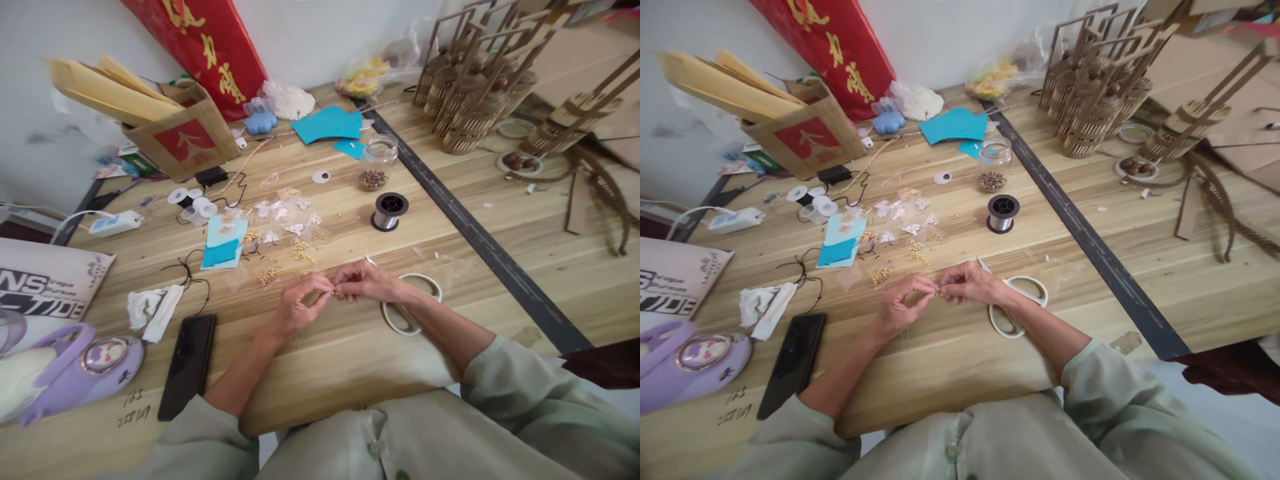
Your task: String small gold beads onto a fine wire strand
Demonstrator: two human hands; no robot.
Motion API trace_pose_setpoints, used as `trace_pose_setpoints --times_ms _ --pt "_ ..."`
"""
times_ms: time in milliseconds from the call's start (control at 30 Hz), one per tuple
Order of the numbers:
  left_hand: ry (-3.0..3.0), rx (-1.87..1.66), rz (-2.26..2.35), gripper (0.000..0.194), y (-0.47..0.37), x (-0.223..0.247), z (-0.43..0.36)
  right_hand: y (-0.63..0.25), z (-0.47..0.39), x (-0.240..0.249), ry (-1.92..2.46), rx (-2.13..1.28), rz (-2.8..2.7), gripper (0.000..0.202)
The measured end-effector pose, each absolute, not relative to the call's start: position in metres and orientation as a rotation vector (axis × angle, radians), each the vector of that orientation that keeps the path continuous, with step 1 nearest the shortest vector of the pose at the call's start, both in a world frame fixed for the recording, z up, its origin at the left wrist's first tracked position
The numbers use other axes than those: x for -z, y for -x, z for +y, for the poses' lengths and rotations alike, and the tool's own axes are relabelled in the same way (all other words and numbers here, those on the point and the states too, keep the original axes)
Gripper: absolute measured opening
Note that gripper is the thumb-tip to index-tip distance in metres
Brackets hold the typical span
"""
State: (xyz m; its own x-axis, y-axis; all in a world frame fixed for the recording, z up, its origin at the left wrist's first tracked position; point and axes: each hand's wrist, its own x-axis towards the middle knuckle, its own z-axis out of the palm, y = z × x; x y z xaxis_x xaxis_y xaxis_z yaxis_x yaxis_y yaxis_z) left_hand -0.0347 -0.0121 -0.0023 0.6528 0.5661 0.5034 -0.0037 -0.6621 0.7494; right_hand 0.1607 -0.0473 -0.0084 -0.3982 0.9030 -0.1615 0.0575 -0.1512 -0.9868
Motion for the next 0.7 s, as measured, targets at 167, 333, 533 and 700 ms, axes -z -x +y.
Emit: trace_pose_setpoints --times_ms 167,333,533,700 --pt "-2.097 -0.983 0.48 0.008 0.035 0.003 -0.011 -0.16 -0.05 0.006 1.173 -1.518 -1.518 0.023" --pt "-1.998 -1.019 0.598 0.004 0.034 0.002 -0.01 -0.161 -0.05 0.002 1.205 -1.384 -1.581 0.022" --pt "-1.88 -1.003 0.651 0.003 0.033 0.002 -0.011 -0.161 -0.051 -0.002 1.309 -1.176 -1.544 0.022" --pt "-1.933 -0.985 0.648 0.003 0.033 0.002 -0.012 -0.159 -0.051 -0.003 1.237 -1.304 -1.398 0.026"
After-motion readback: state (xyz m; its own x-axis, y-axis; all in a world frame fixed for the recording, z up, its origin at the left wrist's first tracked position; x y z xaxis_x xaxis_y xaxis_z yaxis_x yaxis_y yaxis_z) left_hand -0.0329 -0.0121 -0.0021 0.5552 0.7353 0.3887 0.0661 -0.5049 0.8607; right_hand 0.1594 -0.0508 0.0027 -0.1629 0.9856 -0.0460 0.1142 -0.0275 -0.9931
